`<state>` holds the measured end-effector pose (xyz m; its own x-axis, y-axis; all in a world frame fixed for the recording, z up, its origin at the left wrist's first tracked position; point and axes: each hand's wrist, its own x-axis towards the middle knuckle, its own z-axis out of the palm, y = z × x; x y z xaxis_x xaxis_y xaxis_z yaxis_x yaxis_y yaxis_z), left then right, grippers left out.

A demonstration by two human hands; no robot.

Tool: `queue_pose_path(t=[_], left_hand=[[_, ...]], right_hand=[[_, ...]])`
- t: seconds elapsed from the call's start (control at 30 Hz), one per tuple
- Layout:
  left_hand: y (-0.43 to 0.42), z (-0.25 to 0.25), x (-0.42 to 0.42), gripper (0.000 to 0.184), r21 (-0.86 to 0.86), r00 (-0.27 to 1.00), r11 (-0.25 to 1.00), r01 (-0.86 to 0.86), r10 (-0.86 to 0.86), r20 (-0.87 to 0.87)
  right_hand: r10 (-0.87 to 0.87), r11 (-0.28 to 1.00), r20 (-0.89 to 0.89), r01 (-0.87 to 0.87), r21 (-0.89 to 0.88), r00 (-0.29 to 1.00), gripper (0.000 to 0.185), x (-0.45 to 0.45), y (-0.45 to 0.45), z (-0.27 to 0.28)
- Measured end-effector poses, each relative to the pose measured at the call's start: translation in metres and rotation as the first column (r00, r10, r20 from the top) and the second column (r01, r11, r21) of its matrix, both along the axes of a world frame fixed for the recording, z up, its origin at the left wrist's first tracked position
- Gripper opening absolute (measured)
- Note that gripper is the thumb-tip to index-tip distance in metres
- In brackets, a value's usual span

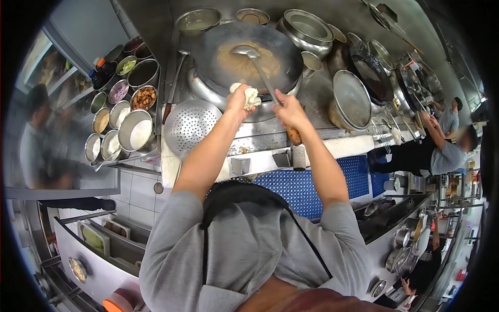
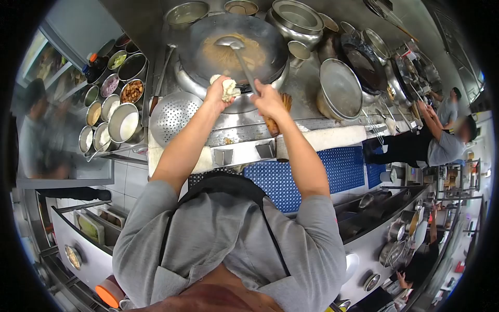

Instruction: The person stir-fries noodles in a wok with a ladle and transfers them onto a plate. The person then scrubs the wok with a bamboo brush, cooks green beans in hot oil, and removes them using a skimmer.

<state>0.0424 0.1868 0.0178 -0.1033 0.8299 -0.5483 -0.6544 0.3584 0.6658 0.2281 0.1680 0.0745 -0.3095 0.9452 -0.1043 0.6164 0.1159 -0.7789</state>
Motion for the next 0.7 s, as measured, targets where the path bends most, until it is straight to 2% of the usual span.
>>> queue_pose_path(t=[0.1,0.17,0.27,0.37,0.4,0.47,0.57,0.67,0.7], left_hand=[[-0.001,-0.003,-0.002,0.019,0.023,0.998,0.997,0.067,-0.067,-0.018],[0.001,-0.006,-0.004,0.019,0.035,0.995,0.994,0.099,-0.1,0.03],[0.007,-0.013,-0.002,0.019,0.048,0.98,0.988,0.144,-0.149,0.135],[0.003,-0.005,0.005,0.018,0.041,0.99,0.999,0.023,-0.028,0.136],[0.001,-0.001,0.007,0.018,0.037,0.994,0.999,-0.013,0.009,0.11],[0.001,-0.003,0.008,0.019,0.039,0.995,0.999,-0.02,0.016,0.096],[0.002,-0.01,0.006,0.021,0.068,0.995,0.997,-0.027,0.02,0.095],[-0.003,-0.008,0.003,0.022,0.076,0.997,0.997,0.007,-0.013,0.075],[-0.005,-0.007,0.002,0.022,0.073,0.998,0.997,0.021,-0.025,0.065]], right_hand=[[0.152,0.988,0.05,-0.151,-0.017,0.987,0.065,0.017,-0.02,0.008],[0.118,0.973,-0.066,-0.129,-0.19,0.991,0.064,0.043,-0.051,0.029],[-0.023,0.963,-0.057,0.006,-0.27,0.998,0.062,0.071,-0.07,0.037],[-0.009,0.998,0.009,0.01,-0.065,1.0,0.058,0.068,-0.038,0.023],[-0.009,1.0,0.09,0.01,-0.016,0.996,0.059,0.061,-0.018,0.012],[-0.06,0.998,0.099,0.061,-0.016,0.993,0.063,0.029,-0.001,0.014],[-0.066,0.995,-0.013,0.065,-0.072,0.998,0.066,0.003,0.005,0.002],[0.024,0.974,-0.143,-0.055,-0.218,0.989,0.066,0.025,-0.017,0.01],[0.023,0.969,-0.132,-0.055,-0.241,0.991,0.063,0.038,-0.03,0.017]])
